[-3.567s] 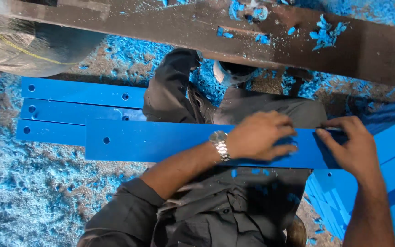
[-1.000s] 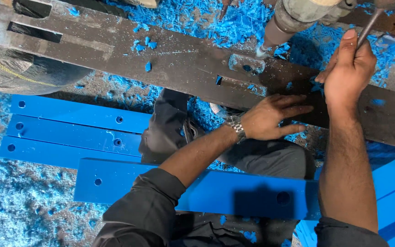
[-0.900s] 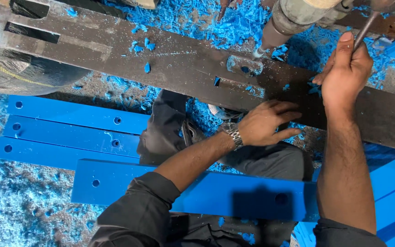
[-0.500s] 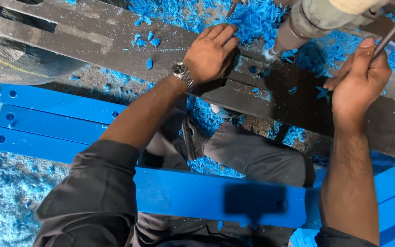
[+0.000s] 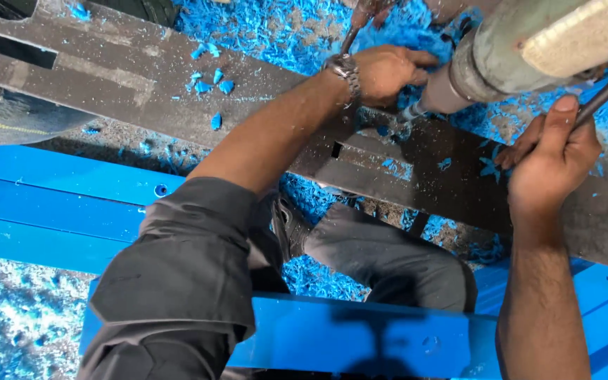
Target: Drilling holes into blue plastic industrial components and removing shavings.
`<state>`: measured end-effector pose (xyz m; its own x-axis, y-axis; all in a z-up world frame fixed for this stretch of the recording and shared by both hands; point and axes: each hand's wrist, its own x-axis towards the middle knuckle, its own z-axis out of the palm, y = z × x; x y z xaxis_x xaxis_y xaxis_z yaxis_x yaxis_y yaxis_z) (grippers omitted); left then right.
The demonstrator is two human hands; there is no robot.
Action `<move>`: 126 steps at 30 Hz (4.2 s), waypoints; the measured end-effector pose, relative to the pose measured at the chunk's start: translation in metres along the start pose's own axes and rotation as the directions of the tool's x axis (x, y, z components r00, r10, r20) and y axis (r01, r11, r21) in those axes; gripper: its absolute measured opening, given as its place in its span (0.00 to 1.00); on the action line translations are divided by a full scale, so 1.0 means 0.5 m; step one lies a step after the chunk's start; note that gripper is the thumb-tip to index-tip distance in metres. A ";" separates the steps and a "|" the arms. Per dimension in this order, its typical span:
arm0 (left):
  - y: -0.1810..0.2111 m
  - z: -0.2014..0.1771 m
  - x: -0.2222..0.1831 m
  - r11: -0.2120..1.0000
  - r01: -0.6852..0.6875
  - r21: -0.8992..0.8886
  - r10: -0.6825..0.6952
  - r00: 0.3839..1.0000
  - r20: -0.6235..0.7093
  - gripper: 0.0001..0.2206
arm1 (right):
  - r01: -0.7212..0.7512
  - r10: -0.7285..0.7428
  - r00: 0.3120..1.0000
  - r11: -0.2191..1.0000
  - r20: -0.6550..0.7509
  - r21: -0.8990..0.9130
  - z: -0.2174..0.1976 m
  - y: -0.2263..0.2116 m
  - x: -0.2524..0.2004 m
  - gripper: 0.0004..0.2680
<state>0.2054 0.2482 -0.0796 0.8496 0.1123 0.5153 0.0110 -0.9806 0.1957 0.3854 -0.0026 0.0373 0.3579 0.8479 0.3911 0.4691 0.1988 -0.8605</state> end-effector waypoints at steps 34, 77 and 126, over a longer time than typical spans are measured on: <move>-0.022 0.011 -0.029 0.860 0.164 0.483 -0.290 0.936 0.200 0.16 | -0.027 0.028 0.994 1.000 -0.107 0.012 0.018 0.013 0.007 0.18; 0.532 0.068 0.072 0.818 0.484 -0.310 -0.573 0.728 -0.377 0.29 | -0.370 0.370 0.929 0.928 0.013 0.029 -0.033 -0.128 -0.028 0.15; 0.127 -0.269 -0.323 0.727 0.551 0.410 -0.600 0.800 -0.011 0.26 | -0.325 0.330 0.944 0.934 -0.008 0.149 -0.027 -0.082 -0.048 0.14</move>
<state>-0.0021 0.1895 -0.0381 0.6672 0.6799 0.3043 0.6922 -0.7168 0.0839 0.3687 -0.0377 0.0679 0.4993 0.8619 0.0882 0.2014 -0.0165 -0.9794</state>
